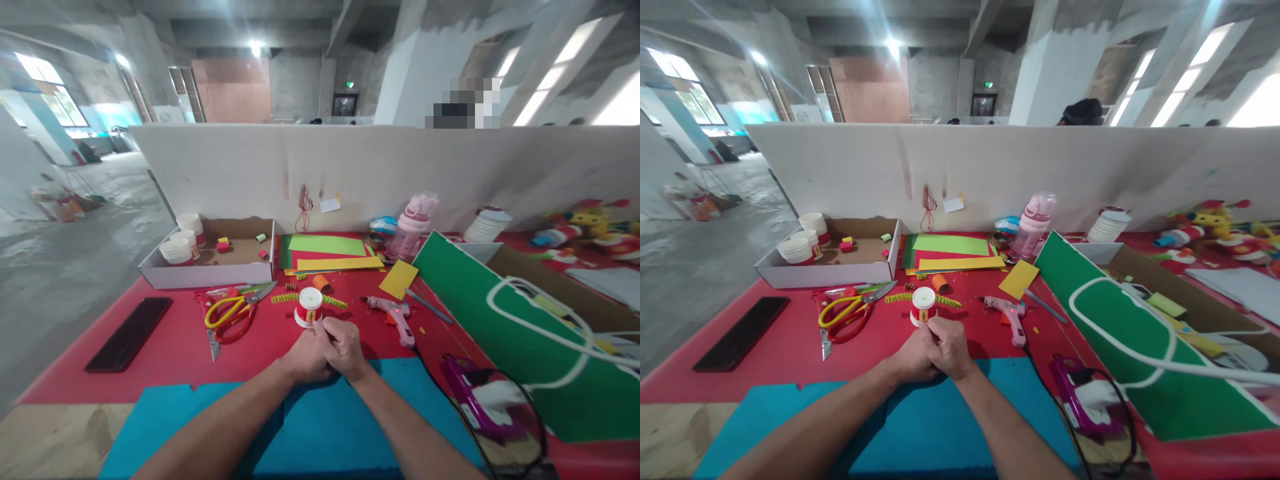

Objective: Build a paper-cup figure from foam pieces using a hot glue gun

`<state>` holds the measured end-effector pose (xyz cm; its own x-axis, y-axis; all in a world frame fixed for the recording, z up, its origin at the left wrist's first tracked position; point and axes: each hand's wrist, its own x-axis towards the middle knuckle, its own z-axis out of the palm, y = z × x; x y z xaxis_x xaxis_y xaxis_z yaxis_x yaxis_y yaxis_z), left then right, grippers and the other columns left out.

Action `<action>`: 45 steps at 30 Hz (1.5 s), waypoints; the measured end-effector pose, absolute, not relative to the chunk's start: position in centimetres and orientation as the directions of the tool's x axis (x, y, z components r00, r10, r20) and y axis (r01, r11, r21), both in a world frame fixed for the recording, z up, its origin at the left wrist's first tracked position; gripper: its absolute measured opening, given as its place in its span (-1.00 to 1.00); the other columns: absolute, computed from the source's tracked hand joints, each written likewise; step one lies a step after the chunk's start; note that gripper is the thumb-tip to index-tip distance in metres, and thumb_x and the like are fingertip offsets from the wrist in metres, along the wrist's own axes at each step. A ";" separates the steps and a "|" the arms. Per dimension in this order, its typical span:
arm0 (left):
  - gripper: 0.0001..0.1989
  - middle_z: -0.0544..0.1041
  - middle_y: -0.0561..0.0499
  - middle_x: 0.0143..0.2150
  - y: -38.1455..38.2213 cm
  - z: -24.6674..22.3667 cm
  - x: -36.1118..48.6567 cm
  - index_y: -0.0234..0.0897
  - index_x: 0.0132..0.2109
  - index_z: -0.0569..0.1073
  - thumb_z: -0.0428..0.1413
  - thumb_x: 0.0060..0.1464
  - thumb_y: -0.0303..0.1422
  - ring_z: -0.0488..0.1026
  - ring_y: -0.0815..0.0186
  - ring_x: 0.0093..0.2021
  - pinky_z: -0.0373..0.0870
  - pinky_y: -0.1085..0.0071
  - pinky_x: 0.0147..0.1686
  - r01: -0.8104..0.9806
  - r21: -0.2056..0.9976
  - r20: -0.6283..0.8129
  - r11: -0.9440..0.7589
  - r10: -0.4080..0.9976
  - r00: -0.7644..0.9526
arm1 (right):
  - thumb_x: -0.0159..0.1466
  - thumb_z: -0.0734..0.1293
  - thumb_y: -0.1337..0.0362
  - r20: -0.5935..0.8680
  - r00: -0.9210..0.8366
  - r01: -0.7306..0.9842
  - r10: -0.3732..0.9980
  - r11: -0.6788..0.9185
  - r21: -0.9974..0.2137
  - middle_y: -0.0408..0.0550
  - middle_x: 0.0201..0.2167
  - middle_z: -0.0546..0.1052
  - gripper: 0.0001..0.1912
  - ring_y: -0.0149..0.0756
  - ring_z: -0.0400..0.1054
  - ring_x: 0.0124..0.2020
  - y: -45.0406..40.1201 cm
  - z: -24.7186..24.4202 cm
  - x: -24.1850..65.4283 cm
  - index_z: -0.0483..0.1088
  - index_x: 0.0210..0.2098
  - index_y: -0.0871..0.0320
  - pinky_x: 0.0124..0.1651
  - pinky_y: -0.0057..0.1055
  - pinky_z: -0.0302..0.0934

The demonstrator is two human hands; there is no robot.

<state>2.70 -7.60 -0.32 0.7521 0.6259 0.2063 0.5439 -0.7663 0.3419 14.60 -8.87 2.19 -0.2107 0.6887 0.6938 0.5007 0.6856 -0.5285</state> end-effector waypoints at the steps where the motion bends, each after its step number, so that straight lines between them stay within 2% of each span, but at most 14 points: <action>1: -0.76 0.51 -0.15 -0.34 -7.6 -0.2 2.8 -0.38 -0.23 0.49 0.14 -0.15 -0.48 0.45 0.13 -0.29 0.35 0.33 -0.35 0.548 0.331 0.200 -0.768 0.625 0.755 | 0.32 0.21 0.32 0.692 -0.208 0.497 0.691 0.684 -0.534 -0.24 -0.66 0.10 -0.60 -0.47 0.05 -0.63 -8.9 2.2 14.6 -0.02 -0.60 0.11 -0.50 -0.42 -0.10; 9: -0.75 0.58 -0.16 -0.22 -7.5 -0.2 2.6 -0.33 -0.20 0.49 0.12 -0.11 -0.44 0.49 0.12 -0.22 0.38 0.33 -0.29 0.539 0.313 0.252 -0.782 0.615 0.747 | 0.34 0.19 0.27 0.651 -0.151 0.465 0.744 0.635 -0.617 -0.23 -0.66 0.09 -0.59 -0.44 0.05 -0.63 -8.7 1.9 14.4 -0.05 -0.59 0.09 -0.50 -0.38 -0.07; 15: -0.79 0.58 -0.14 -0.29 -7.6 -0.4 1.8 -0.33 -0.27 0.48 0.11 -0.15 -0.46 0.50 0.12 -0.27 0.34 0.35 -0.35 0.524 0.352 0.242 -0.776 0.616 0.750 | 0.34 0.17 0.25 0.612 -0.124 0.381 0.781 0.607 -0.697 -0.18 -0.65 0.13 -0.61 -0.36 0.09 -0.61 -9.2 2.4 13.6 -0.03 -0.59 0.07 -0.49 -0.32 -0.04; 20: -0.82 0.56 -0.09 -0.32 -7.8 -0.8 1.4 -0.29 -0.30 0.45 0.08 -0.16 -0.47 0.46 0.21 -0.32 0.30 0.42 -0.39 0.486 0.404 0.280 -0.775 0.610 0.741 | 0.35 0.15 0.24 0.570 -0.130 0.348 0.812 0.575 -0.740 -0.17 -0.64 0.14 -0.61 -0.36 0.09 -0.60 -9.5 2.5 13.5 -0.02 -0.59 0.07 -0.49 -0.34 -0.05; 27: -0.81 0.51 -0.05 -0.39 -7.9 -1.1 1.6 -0.26 -0.31 0.40 0.07 -0.20 -0.48 0.42 0.27 -0.40 0.25 0.43 -0.46 0.429 0.440 0.347 -0.789 0.590 0.729 | 0.33 0.17 0.30 0.567 -0.136 0.318 0.813 0.577 -0.752 -0.19 -0.62 0.18 -0.65 -0.43 0.10 -0.57 -9.2 2.1 13.9 0.03 -0.57 0.11 -0.49 -0.43 -0.04; 37: -0.79 0.51 -0.07 -0.36 -7.3 -1.6 2.0 -0.19 -0.25 0.45 0.06 -0.13 -0.40 0.43 0.19 -0.37 0.30 0.31 -0.46 0.464 0.466 0.298 -0.753 0.628 0.719 | 0.34 0.16 0.30 0.582 -0.182 0.412 0.793 0.598 -0.687 -0.19 -0.62 0.19 -0.65 -0.43 0.13 -0.57 -8.7 2.3 14.5 0.03 -0.57 0.10 -0.47 -0.43 -0.03; 41: -0.78 0.56 -0.10 -0.34 -6.9 -1.5 2.3 -0.22 -0.23 0.49 0.04 -0.07 -0.39 0.48 0.12 -0.32 0.33 0.28 -0.43 0.465 0.434 0.306 -0.772 0.612 0.729 | 0.33 0.19 0.30 0.623 -0.197 0.502 0.757 0.624 -0.599 -0.20 -0.64 0.21 -0.64 -0.43 0.12 -0.57 -8.2 2.2 14.9 0.07 -0.59 0.11 -0.46 -0.43 -0.04; 45: -0.79 0.58 -0.18 -0.32 -6.6 -1.3 2.4 -0.31 -0.25 0.53 0.08 -0.07 -0.40 0.50 0.11 -0.32 0.37 0.28 -0.38 0.481 0.386 0.284 -0.787 0.597 0.750 | 0.34 0.18 0.28 0.611 -0.165 0.519 0.774 0.595 -0.614 -0.20 -0.64 0.21 -0.63 -0.44 0.11 -0.59 -7.7 1.7 15.0 0.08 -0.60 0.11 -0.47 -0.43 -0.04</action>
